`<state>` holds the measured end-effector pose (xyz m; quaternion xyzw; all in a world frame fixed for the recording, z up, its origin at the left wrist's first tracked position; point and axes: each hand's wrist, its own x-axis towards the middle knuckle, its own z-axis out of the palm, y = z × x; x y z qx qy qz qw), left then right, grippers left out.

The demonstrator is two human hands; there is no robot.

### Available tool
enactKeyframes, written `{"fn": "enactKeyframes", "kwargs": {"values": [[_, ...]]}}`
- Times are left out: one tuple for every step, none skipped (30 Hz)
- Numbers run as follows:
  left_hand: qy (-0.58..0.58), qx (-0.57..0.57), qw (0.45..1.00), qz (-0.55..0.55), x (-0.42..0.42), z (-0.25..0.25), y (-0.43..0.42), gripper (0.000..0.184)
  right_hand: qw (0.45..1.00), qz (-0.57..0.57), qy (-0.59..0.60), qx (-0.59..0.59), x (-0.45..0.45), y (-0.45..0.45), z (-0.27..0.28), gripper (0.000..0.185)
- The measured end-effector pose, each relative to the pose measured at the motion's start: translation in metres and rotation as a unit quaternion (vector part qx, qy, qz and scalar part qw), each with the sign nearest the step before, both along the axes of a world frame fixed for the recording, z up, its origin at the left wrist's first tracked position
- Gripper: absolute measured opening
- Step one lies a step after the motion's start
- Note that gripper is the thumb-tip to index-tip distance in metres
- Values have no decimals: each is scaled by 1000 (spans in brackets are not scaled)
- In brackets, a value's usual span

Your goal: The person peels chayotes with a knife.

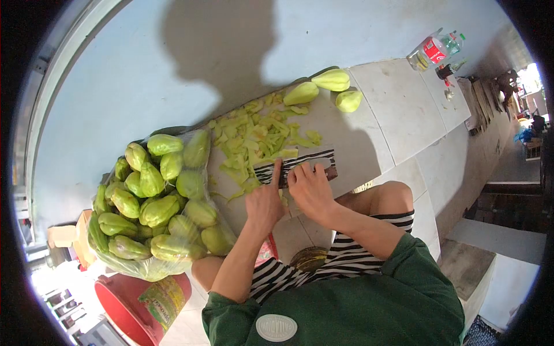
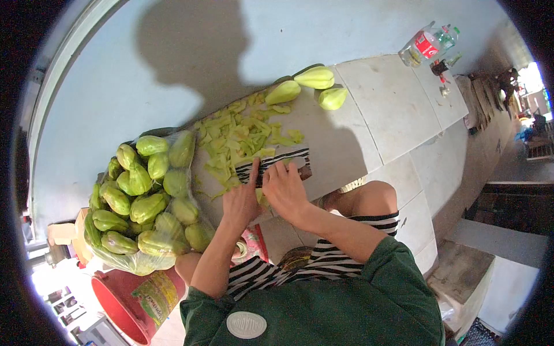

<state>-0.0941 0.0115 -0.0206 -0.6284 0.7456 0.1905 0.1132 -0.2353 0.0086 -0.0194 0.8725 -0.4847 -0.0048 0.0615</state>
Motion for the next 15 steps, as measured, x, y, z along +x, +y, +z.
{"fn": "enactKeyframes", "kwargs": {"values": [[0,0,1000,0,2,-3,-2,121,1000,-1,-2,9,-1,-1,1,21],[-8,18,1000,13,4,-7,-4,121,1000,-2,-5,19,-1,-1,1,22],[-15,35,999,26,7,-11,-5,121,1000,0,-4,19,-3,-1,0,22],[-15,34,999,27,12,-17,-6,121,1000,-1,-12,5,-4,-2,-3,22],[-6,25,999,28,17,-23,-7,121,1000,-2,-20,-8,-5,-2,-4,23],[3,16,999,29,20,-21,-9,121,1000,-2,-20,-8,-6,-3,-3,23],[3,16,999,29,21,-19,-11,121,1000,-2,-20,-9,-8,-4,-1,22],[5,36,998,43,22,-16,-13,122,1000,-3,-20,-9,-9,-5,0,22],[7,56,997,58,23,-11,-15,123,1000,-3,-20,-10,-11,-6,-1,22],[7,55,997,58,26,-10,-17,123,999,-11,-29,-11,-13,-8,-3,22],[5,56,997,61,29,-9,-17,124,999,-18,-38,-13,-14,-10,-5,22],[3,56,996,64,31,-8,-18,125,999,-18,-38,-13,-16,-11,-4,22],[3,56,996,64,31,-6,-20,125,998,-24,-51,-7,-17,-13,-4,25],[-5,72,994,81,32,-3,-23,128,997,-30,-64,-1,-19,-14,-3,28],[-12,88,991,99,33,-2,-25,131,998,-29,-64,-1,-21,-15,-2,28]]}}
